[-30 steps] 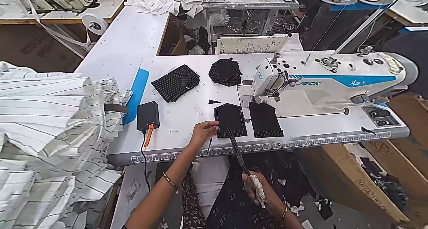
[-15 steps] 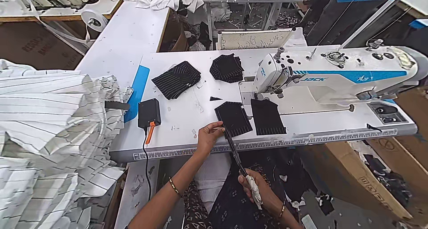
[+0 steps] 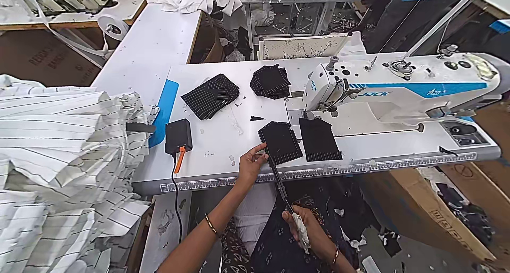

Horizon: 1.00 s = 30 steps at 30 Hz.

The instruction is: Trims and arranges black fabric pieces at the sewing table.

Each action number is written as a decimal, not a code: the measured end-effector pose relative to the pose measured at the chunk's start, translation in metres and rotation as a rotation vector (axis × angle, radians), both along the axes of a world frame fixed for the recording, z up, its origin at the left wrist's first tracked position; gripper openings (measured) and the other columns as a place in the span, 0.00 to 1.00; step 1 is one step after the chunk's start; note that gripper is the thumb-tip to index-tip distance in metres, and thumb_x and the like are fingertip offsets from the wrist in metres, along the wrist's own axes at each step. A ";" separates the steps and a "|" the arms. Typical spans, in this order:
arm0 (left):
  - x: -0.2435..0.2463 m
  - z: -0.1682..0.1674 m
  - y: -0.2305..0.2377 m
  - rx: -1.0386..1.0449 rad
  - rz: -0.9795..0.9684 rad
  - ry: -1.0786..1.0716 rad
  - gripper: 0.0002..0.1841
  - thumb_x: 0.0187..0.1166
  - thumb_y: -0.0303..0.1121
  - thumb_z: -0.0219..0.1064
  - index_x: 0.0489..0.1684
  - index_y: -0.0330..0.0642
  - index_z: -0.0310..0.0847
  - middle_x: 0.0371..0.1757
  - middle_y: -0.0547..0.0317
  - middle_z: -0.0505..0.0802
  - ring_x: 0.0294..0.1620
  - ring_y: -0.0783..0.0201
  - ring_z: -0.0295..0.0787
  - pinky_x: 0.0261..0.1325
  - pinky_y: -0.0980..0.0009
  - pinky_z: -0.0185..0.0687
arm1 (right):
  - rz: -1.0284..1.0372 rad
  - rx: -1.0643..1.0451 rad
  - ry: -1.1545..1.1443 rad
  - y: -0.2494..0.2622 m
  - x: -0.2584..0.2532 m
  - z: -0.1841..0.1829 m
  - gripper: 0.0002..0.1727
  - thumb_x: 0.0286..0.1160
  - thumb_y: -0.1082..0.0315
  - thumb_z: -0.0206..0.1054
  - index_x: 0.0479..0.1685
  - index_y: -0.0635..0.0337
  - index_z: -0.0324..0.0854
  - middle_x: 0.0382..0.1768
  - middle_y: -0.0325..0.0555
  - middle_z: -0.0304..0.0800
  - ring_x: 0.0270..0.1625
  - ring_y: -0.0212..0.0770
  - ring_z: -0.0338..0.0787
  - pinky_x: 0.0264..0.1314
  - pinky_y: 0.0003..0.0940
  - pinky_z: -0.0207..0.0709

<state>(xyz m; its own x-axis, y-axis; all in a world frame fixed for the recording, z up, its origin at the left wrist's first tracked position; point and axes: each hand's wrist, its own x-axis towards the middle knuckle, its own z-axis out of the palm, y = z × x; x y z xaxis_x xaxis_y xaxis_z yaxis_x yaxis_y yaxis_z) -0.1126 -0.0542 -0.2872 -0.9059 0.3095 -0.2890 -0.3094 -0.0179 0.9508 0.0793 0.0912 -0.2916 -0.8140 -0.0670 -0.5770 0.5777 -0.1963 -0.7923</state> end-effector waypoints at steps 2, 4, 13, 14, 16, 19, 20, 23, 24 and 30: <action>0.001 0.000 -0.001 -0.004 -0.015 0.011 0.22 0.77 0.16 0.66 0.72 0.28 0.78 0.63 0.51 0.91 0.37 0.73 0.91 0.48 0.75 0.88 | 0.005 0.000 0.001 0.000 -0.004 0.000 0.18 0.80 0.50 0.69 0.28 0.50 0.74 0.13 0.28 0.76 0.13 0.22 0.75 0.18 0.17 0.69; 0.001 -0.001 -0.003 -0.005 -0.039 0.036 0.25 0.76 0.17 0.67 0.75 0.29 0.76 0.68 0.51 0.90 0.38 0.74 0.90 0.48 0.76 0.87 | 0.026 0.031 -0.004 0.001 -0.010 0.000 0.18 0.79 0.49 0.69 0.30 0.50 0.73 0.13 0.27 0.74 0.14 0.22 0.75 0.19 0.18 0.69; -0.002 -0.004 -0.007 -0.025 -0.168 0.143 0.37 0.75 0.17 0.68 0.88 0.32 0.59 0.84 0.47 0.76 0.34 0.80 0.87 0.42 0.80 0.83 | 0.000 0.043 -0.004 0.000 -0.010 0.000 0.16 0.81 0.53 0.68 0.28 0.51 0.74 0.12 0.28 0.75 0.13 0.22 0.75 0.18 0.18 0.69; -0.004 -0.004 -0.008 -0.026 -0.196 0.153 0.39 0.75 0.17 0.68 0.89 0.32 0.56 0.85 0.46 0.74 0.34 0.80 0.87 0.42 0.81 0.83 | -0.009 0.019 -0.005 0.000 -0.011 0.001 0.17 0.81 0.52 0.68 0.28 0.50 0.74 0.13 0.28 0.75 0.13 0.22 0.75 0.18 0.17 0.69; -0.006 -0.006 -0.010 -0.036 -0.264 0.186 0.42 0.75 0.19 0.68 0.91 0.31 0.50 0.86 0.44 0.72 0.35 0.80 0.87 0.41 0.81 0.84 | -0.004 -0.014 -0.005 0.000 -0.015 0.004 0.18 0.81 0.49 0.67 0.29 0.50 0.73 0.13 0.28 0.75 0.14 0.23 0.75 0.18 0.17 0.70; -0.008 -0.005 -0.012 -0.060 -0.309 0.207 0.45 0.74 0.20 0.70 0.92 0.30 0.44 0.68 0.46 0.87 0.31 0.77 0.87 0.39 0.80 0.84 | 0.024 0.003 -0.003 0.001 -0.023 0.005 0.18 0.81 0.48 0.67 0.30 0.50 0.73 0.13 0.27 0.74 0.14 0.23 0.75 0.18 0.18 0.69; -0.009 -0.005 -0.013 -0.072 -0.322 0.212 0.46 0.73 0.21 0.70 0.93 0.30 0.42 0.60 0.48 0.90 0.29 0.77 0.87 0.38 0.79 0.83 | 0.025 0.021 -0.005 0.001 -0.024 0.004 0.18 0.81 0.49 0.68 0.30 0.50 0.73 0.13 0.27 0.74 0.14 0.23 0.74 0.18 0.18 0.69; -0.011 -0.003 -0.015 -0.083 -0.367 0.205 0.48 0.74 0.21 0.70 0.94 0.31 0.37 0.54 0.50 0.92 0.28 0.77 0.86 0.39 0.79 0.84 | 0.012 0.026 -0.003 0.000 -0.022 0.004 0.17 0.81 0.52 0.69 0.31 0.52 0.74 0.13 0.28 0.74 0.13 0.23 0.74 0.18 0.18 0.69; -0.011 -0.002 -0.014 -0.087 -0.370 0.198 0.49 0.73 0.20 0.70 0.94 0.32 0.36 0.48 0.52 0.93 0.27 0.76 0.86 0.37 0.79 0.83 | 0.003 0.019 -0.003 0.000 -0.021 0.004 0.16 0.81 0.53 0.69 0.31 0.52 0.74 0.13 0.29 0.74 0.13 0.23 0.74 0.18 0.18 0.69; -0.014 0.000 -0.014 -0.105 -0.419 0.192 0.52 0.73 0.21 0.71 0.94 0.33 0.31 0.40 0.56 0.92 0.25 0.76 0.85 0.36 0.79 0.83 | 0.008 -0.055 -0.011 0.002 -0.029 0.007 0.17 0.84 0.51 0.64 0.30 0.51 0.73 0.14 0.28 0.74 0.14 0.22 0.74 0.18 0.17 0.69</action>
<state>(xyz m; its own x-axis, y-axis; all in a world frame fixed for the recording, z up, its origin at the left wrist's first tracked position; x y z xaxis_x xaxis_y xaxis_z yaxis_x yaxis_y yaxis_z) -0.1262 -0.0687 -0.2873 -0.7491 0.6381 -0.1778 -0.0877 0.1705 0.9814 0.0507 0.0929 -0.2848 -0.8070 -0.1052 -0.5810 0.5879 -0.2353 -0.7740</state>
